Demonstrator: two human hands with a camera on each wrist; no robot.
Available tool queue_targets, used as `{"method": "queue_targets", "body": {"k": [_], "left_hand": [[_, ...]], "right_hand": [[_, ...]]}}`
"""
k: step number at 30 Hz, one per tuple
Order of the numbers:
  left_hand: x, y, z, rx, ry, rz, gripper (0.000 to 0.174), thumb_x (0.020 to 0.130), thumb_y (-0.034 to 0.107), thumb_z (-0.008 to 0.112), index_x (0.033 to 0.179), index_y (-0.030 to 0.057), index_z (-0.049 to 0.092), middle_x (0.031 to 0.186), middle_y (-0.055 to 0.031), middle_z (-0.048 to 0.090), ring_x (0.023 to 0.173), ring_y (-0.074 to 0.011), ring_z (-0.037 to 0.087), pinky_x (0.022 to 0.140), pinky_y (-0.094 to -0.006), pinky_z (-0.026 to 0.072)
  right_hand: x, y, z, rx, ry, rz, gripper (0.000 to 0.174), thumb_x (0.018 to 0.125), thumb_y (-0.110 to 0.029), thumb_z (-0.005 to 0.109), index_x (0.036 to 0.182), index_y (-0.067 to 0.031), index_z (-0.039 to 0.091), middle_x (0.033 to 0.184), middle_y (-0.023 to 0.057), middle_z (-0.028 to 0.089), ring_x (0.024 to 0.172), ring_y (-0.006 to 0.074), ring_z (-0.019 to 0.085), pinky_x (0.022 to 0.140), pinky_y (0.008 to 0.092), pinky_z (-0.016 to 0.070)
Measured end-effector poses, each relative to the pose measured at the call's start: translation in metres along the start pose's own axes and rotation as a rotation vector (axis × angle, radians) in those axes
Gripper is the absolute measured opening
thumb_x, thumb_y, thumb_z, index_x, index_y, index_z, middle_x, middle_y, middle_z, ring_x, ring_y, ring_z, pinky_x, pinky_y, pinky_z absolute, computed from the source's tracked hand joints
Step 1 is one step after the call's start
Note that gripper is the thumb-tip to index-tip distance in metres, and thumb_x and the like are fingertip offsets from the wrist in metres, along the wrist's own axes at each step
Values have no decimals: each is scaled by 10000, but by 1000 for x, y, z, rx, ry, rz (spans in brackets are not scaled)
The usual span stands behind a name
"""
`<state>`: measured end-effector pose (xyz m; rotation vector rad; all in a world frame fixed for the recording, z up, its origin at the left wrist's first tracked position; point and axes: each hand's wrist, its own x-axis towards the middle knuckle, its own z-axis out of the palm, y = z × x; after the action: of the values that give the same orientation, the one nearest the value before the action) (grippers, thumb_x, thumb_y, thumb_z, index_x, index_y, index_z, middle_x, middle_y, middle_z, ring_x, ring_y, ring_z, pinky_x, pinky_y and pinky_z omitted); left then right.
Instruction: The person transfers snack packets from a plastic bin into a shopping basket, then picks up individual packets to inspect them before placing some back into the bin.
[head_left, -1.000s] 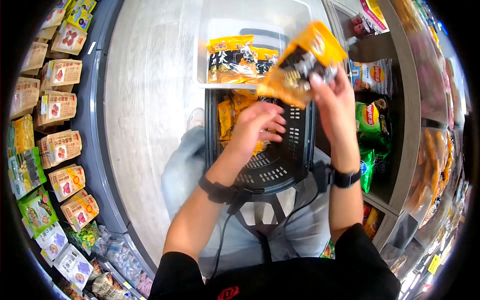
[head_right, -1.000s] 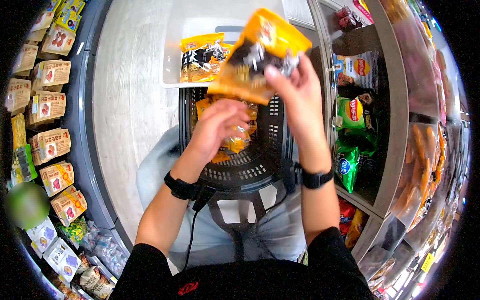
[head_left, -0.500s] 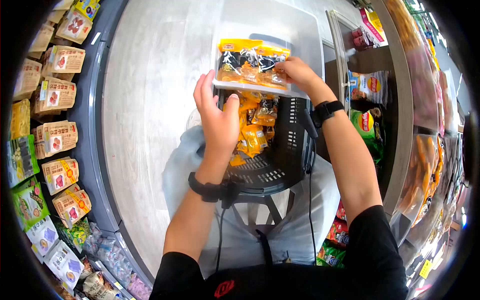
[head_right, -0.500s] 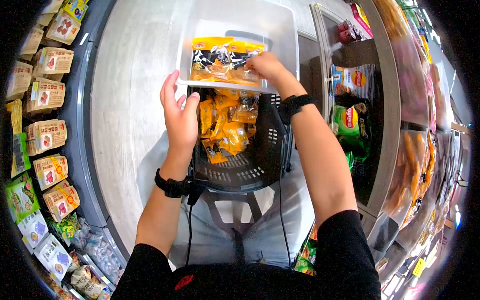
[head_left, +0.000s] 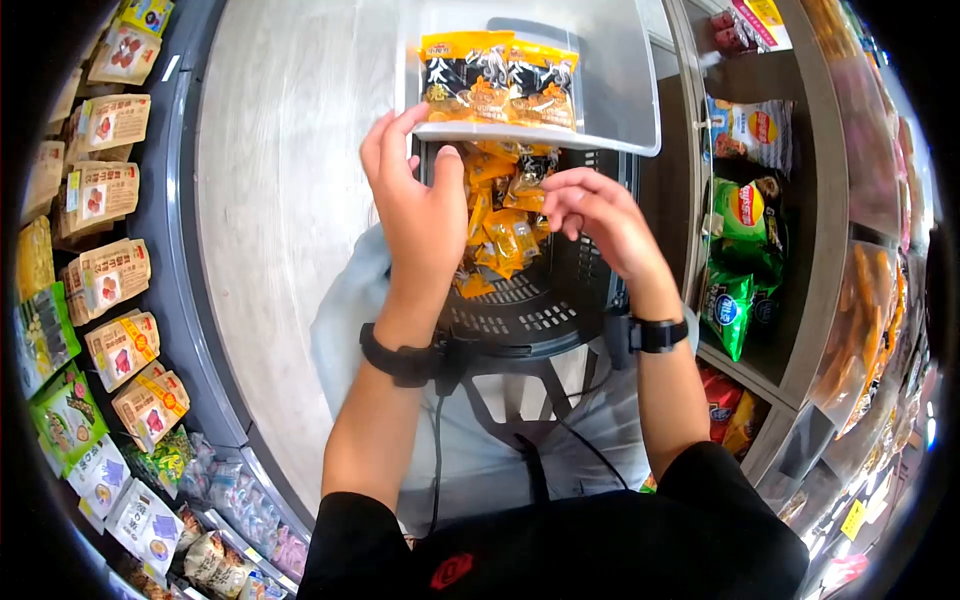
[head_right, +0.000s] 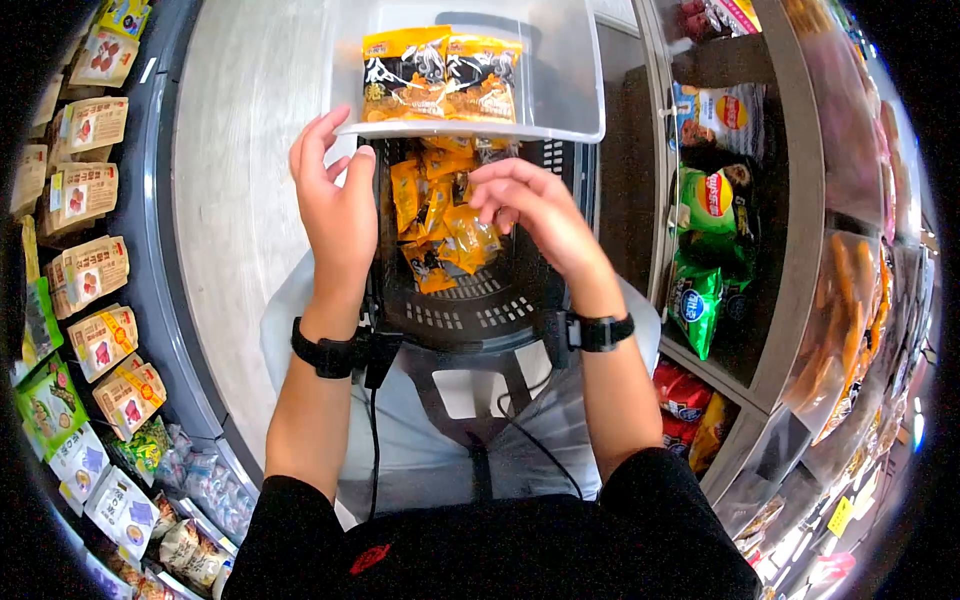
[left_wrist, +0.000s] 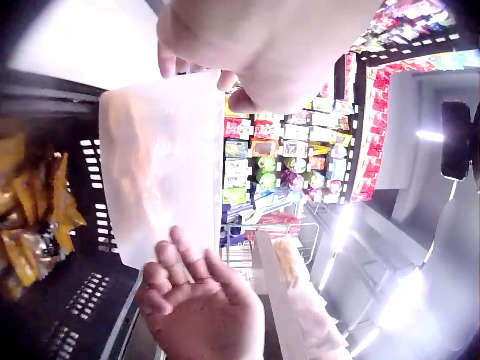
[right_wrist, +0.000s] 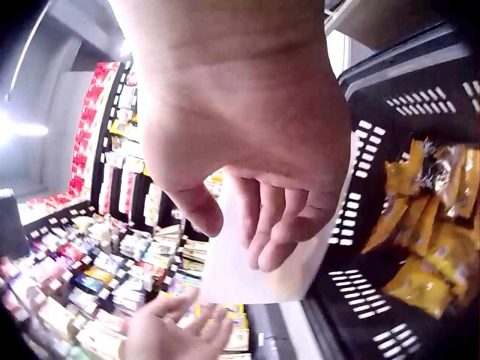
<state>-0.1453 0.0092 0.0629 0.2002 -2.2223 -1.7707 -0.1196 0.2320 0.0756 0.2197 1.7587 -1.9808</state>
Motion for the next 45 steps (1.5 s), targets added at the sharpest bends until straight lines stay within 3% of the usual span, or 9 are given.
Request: {"method": "queue_targets", "body": {"k": [4, 10, 13, 17, 22, 25, 31, 37, 45], "left_hand": [[-3, -6, 6, -25, -72, -113, 442, 931, 67, 588, 1370, 97, 552, 1402, -132, 446, 1258, -250, 474, 1017, -374, 437], [-3, 8, 6, 191, 226, 340, 278, 922, 4, 550, 1188, 38, 624, 1273, -159, 541, 1122, -200, 564, 866, -311, 486], [-12, 3, 12, -130, -489, 149, 141, 883, -27, 548, 981, -10, 648, 850, -81, 659, 809, -170, 652, 720, -272, 494], [-22, -16, 19, 142, -786, -114, 180, 868, -25, 533, 1009, -22, 645, 912, -117, 681, 793, -177, 660, 738, -288, 519], [-25, -29, 20, 425, -671, -245, 203, 876, 11, 542, 1048, -19, 647, 910, -134, 691, 790, -195, 664, 742, -301, 526], [-21, -27, 19, 468, -674, -298, 199, 891, 32, 546, 1054, -20, 646, 927, -126, 689, 793, -187, 658, 744, -300, 524], [-24, -24, 20, 460, -649, -350, 219, 853, 83, 575, 1032, -20, 645, 904, -158, 687, 737, -261, 657, 724, -367, 527], [-23, -27, 21, 449, -648, -436, 201, 910, 38, 546, 1074, -28, 642, 946, -98, 676, 801, -139, 635, 731, -263, 505], [-21, -20, 18, 469, -664, -402, 213, 921, 60, 552, 1093, -29, 640, 945, -114, 685, 791, -154, 643, 721, -276, 510]], "right_hand": [[16, 48, -11, 2, -75, 253, 216, 972, -187, 534, 1063, -45, 668, 938, 32, 689, 819, 95, 643, 650, 201, 467], [71, 185, -15, -149, 270, 565, 300, 922, -271, 639, 1095, -34, 581, 949, 57, 663, 752, 142, 636, 638, 261, 530], [96, 244, -9, -177, 219, 599, 774, 815, -348, 769, 1370, 53, 408, 1101, 184, 638, 900, 281, 669, 735, 375, 574], [129, 268, 37, -606, 434, 478, 1235, 662, -428, 855, 1585, -131, 89, 1474, 365, 244, 1311, 521, 412, 1094, 510, 386], [152, 286, 52, -512, 483, 552, 1226, 664, -415, 853, 1583, -138, 89, 1523, 364, 120, 1367, 562, 293, 1116, 526, 357], [141, 282, 49, -775, 461, 191, 1168, 640, -388, 873, 1559, -209, 176, 1571, 336, 26, 1441, 552, 113, 1151, 625, 234], [137, 249, 50, -809, 368, 382, 1009, 673, -318, 860, 1508, -273, 296, 1595, 282, 35, 1439, 544, 140, 1107, 694, 243], [155, 272, 46, -457, 614, 634, 918, 705, -282, 830, 1487, -231, 351, 1602, 265, 49, 1452, 509, 158, 1094, 699, 271], [122, 261, 74, -758, 411, 541, 901, 739, -258, 813, 1494, -172, 328, 1611, 272, -24, 1460, 541, 83, 1086, 674, 318]]}}
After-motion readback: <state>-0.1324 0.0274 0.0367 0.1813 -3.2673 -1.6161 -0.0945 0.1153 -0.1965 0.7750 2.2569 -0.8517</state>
